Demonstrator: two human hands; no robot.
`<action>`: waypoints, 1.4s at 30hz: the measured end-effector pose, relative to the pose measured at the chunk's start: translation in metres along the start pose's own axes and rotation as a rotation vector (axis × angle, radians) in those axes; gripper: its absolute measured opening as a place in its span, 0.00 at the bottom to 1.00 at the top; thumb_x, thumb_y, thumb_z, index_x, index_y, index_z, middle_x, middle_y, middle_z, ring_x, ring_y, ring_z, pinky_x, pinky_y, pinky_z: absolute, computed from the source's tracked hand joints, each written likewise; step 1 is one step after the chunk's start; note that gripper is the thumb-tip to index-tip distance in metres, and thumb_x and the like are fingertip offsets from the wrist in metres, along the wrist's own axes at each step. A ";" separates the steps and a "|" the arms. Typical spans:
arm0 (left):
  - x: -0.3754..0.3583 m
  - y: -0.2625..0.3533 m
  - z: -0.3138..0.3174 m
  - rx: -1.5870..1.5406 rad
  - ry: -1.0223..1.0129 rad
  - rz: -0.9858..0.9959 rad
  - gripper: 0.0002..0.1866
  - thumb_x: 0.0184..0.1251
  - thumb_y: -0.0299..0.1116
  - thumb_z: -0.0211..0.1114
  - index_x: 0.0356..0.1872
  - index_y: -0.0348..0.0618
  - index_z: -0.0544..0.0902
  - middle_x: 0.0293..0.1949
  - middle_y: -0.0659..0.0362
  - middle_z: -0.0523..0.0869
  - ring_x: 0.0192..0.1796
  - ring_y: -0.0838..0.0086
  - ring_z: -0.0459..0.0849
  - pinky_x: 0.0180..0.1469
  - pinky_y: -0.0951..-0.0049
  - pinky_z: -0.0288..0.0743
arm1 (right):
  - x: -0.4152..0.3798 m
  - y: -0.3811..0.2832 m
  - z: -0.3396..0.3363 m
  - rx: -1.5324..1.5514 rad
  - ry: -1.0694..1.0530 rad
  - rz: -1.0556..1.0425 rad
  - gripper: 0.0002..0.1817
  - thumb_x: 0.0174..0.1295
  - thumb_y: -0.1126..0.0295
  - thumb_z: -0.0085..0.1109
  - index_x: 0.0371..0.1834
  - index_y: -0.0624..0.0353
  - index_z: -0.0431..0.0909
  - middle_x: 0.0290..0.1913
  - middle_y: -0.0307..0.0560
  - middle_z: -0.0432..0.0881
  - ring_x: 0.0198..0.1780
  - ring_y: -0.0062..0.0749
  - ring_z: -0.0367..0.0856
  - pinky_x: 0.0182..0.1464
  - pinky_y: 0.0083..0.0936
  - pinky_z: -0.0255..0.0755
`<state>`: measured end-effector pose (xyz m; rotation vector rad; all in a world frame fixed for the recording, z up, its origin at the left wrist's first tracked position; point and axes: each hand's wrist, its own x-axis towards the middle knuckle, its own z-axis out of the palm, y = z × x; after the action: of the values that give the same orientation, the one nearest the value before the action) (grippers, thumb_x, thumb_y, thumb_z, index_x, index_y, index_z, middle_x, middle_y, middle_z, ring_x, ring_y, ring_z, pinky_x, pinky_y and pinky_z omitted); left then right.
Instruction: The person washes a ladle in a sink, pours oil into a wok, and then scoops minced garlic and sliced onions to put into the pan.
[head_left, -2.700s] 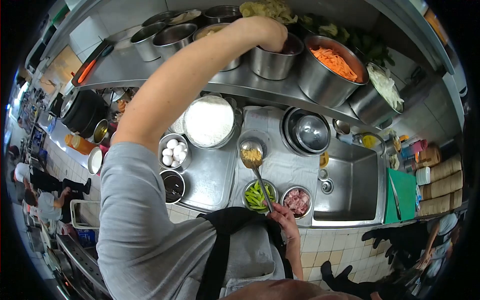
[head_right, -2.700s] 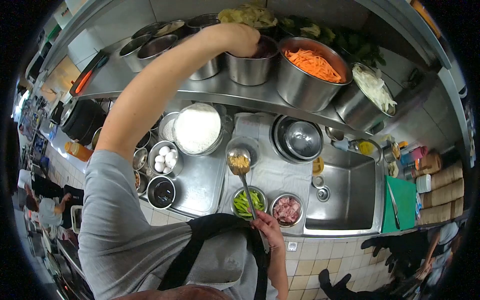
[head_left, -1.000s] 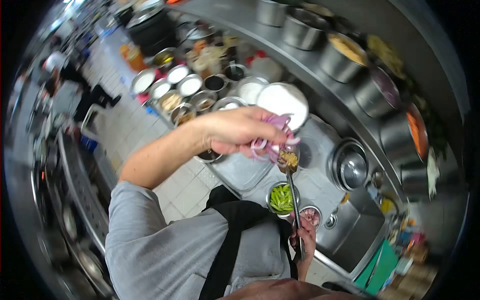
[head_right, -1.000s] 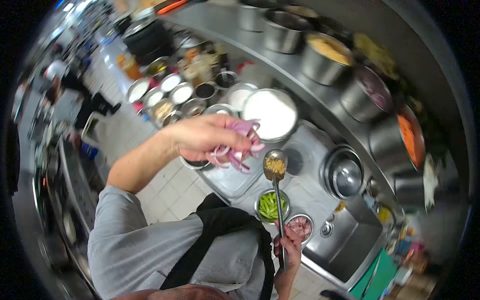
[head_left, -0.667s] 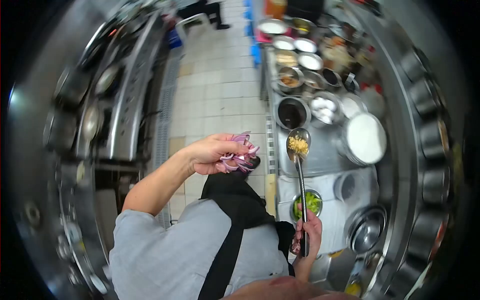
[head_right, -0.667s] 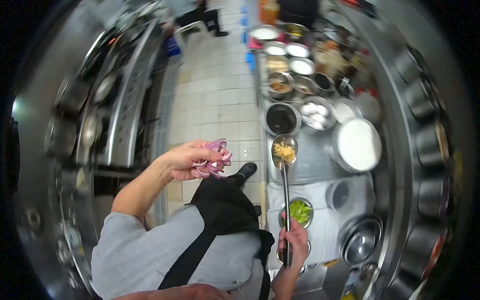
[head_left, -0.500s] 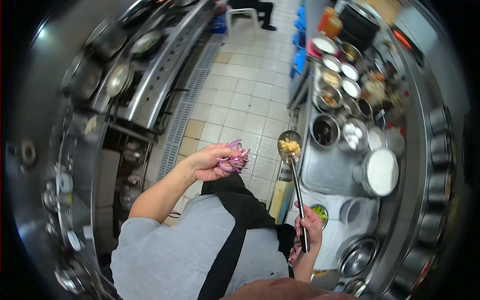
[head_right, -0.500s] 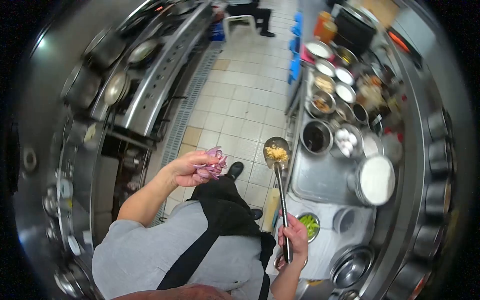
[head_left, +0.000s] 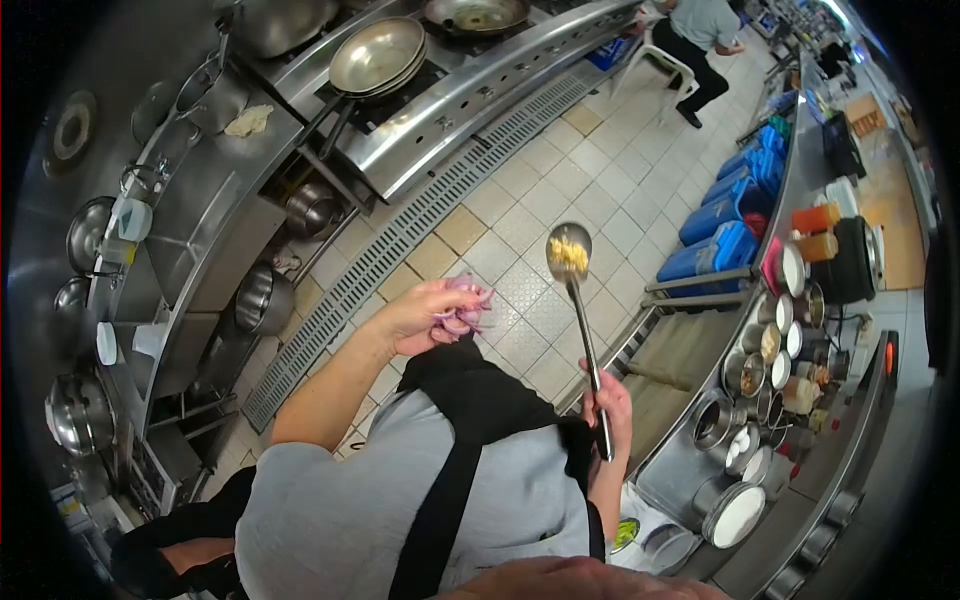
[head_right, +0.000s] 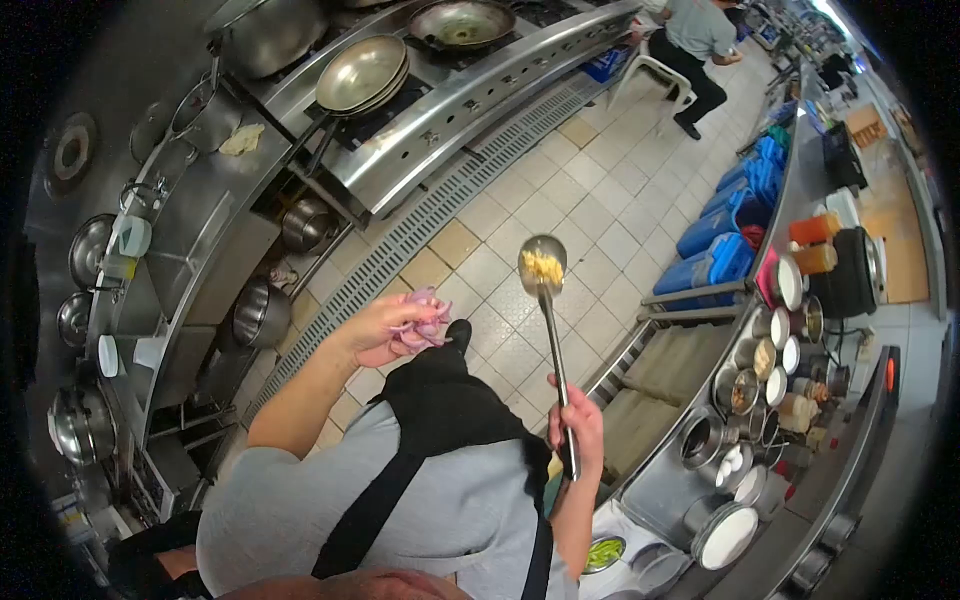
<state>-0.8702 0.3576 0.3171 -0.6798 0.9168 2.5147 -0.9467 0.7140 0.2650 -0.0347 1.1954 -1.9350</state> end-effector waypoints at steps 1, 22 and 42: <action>-0.002 0.013 -0.013 -0.010 0.031 0.040 0.09 0.74 0.35 0.61 0.45 0.42 0.77 0.27 0.67 0.72 0.22 0.91 0.63 0.19 0.88 0.52 | 0.022 -0.009 0.013 0.023 -0.010 0.009 0.35 0.64 0.62 0.63 0.69 0.72 0.65 0.26 0.41 0.78 0.16 0.18 0.72 0.18 0.13 0.64; 0.138 0.190 -0.048 -0.205 0.119 0.247 0.08 0.74 0.30 0.59 0.47 0.38 0.77 0.29 0.65 0.76 0.23 0.89 0.68 0.17 0.88 0.57 | 0.251 -0.119 -0.008 0.027 -0.002 -0.035 0.31 0.65 0.66 0.60 0.67 0.73 0.66 0.23 0.40 0.76 0.16 0.18 0.71 0.16 0.13 0.65; 0.278 0.390 -0.065 -0.405 0.226 0.488 0.10 0.75 0.31 0.56 0.51 0.38 0.77 0.35 0.62 0.79 0.22 0.88 0.67 0.17 0.86 0.56 | 0.510 -0.291 -0.030 -0.126 -0.288 0.165 0.27 0.64 0.68 0.62 0.66 0.66 0.72 0.26 0.40 0.78 0.21 0.20 0.75 0.25 0.16 0.69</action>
<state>-1.2687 0.0845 0.3105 -0.9776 0.7117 3.1592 -1.4737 0.4539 0.2727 -0.2646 1.0891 -1.6454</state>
